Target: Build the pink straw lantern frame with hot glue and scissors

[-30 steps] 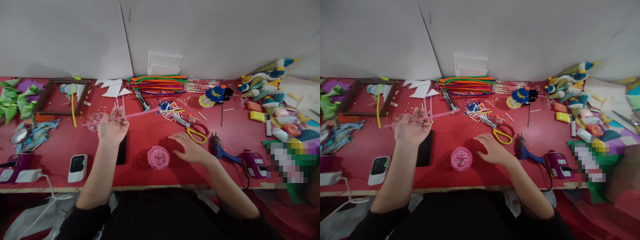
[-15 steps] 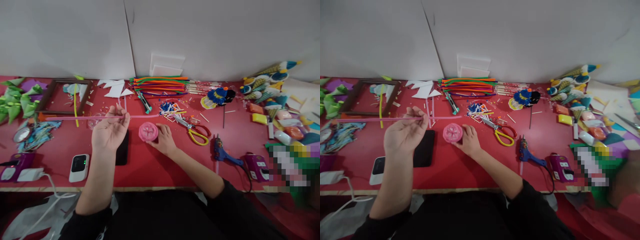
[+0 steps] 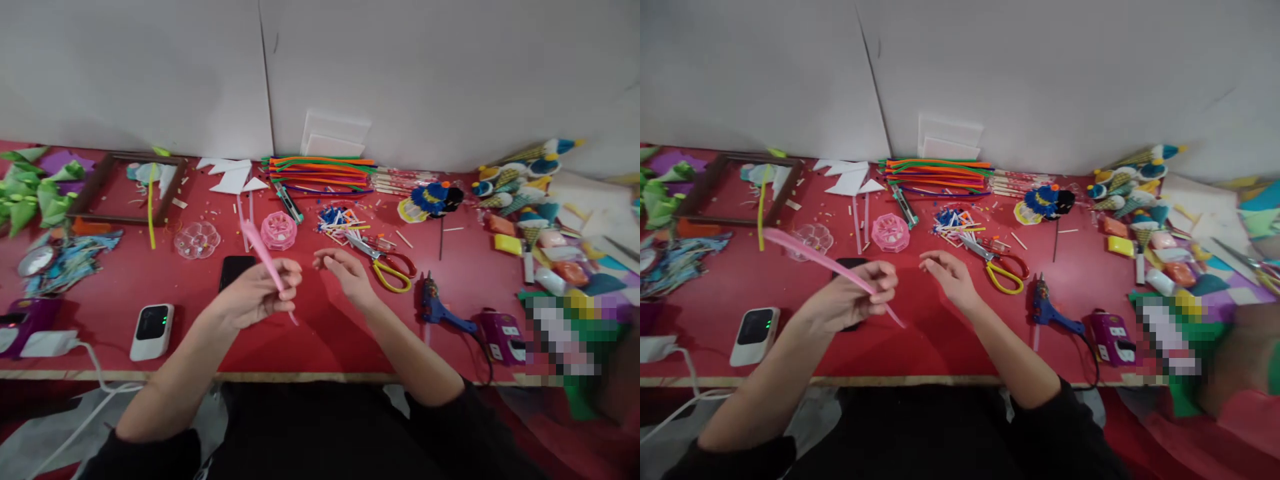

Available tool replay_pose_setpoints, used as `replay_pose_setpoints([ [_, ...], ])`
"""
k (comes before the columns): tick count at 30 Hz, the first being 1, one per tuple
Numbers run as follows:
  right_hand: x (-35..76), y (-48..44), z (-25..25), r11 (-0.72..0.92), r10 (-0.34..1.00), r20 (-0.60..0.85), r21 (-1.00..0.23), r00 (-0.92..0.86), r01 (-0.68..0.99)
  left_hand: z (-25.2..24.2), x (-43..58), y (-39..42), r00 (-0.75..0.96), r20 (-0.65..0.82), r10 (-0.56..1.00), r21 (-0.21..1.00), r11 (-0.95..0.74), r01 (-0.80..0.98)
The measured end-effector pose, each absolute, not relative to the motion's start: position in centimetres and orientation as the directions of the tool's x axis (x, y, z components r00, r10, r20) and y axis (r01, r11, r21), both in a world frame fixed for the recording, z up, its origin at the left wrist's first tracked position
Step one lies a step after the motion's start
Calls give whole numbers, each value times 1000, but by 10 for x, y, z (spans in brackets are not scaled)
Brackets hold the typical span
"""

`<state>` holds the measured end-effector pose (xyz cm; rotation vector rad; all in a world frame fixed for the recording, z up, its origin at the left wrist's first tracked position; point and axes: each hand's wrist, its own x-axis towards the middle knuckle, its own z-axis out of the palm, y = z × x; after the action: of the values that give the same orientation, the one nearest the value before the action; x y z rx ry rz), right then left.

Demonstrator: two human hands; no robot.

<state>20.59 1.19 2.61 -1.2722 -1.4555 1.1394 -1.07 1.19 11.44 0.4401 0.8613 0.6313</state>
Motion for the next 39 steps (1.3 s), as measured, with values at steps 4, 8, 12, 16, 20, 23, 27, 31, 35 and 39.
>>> replay_pose_setpoints([
  [4, 208, -12, 45, 22, 989, 15, -999, -150, 45, 90, 28, 14, 549, -610, 572, 562, 800, -210],
  [8, 202, -14, 45, -70, 997, -69, -996, -35, -51, 80, 54, 17, 548, -604, 579, 604, 781, -160],
  [12, 206, -6, 34, -159, 978, -182, -965, 96, -210, 77, 52, 20, 524, -572, 631, 679, 723, -130],
  [16, 209, -5, 25, -238, 957, -277, -920, 86, -312, 72, 29, 28, 495, -553, 671, 718, 684, -125],
  [20, 204, -7, 17, -287, 944, -326, -880, 43, -378, 76, 7, 40, 463, -578, 672, 686, 708, -171],
  [23, 200, -7, 12, -278, 945, -323, -866, 41, -416, 83, 2, 48, 411, -643, 646, 463, 756, -463],
  [27, 196, -13, 17, -218, 963, -266, -853, 36, -474, 84, 15, 52, 324, -626, 710, 367, 635, -680],
  [31, 187, -22, 34, -280, 960, -227, -831, -167, -480, 81, 41, 53, 283, -605, 744, 313, 549, -775],
  [35, 184, -9, 43, -281, 956, -230, -897, -181, -343, 87, 57, 48, 278, -552, 786, 401, 543, -738],
  [39, 194, 10, 47, -91, 979, -127, -972, 160, -215, 94, 50, 40, 229, -548, 804, 473, 524, -708],
])
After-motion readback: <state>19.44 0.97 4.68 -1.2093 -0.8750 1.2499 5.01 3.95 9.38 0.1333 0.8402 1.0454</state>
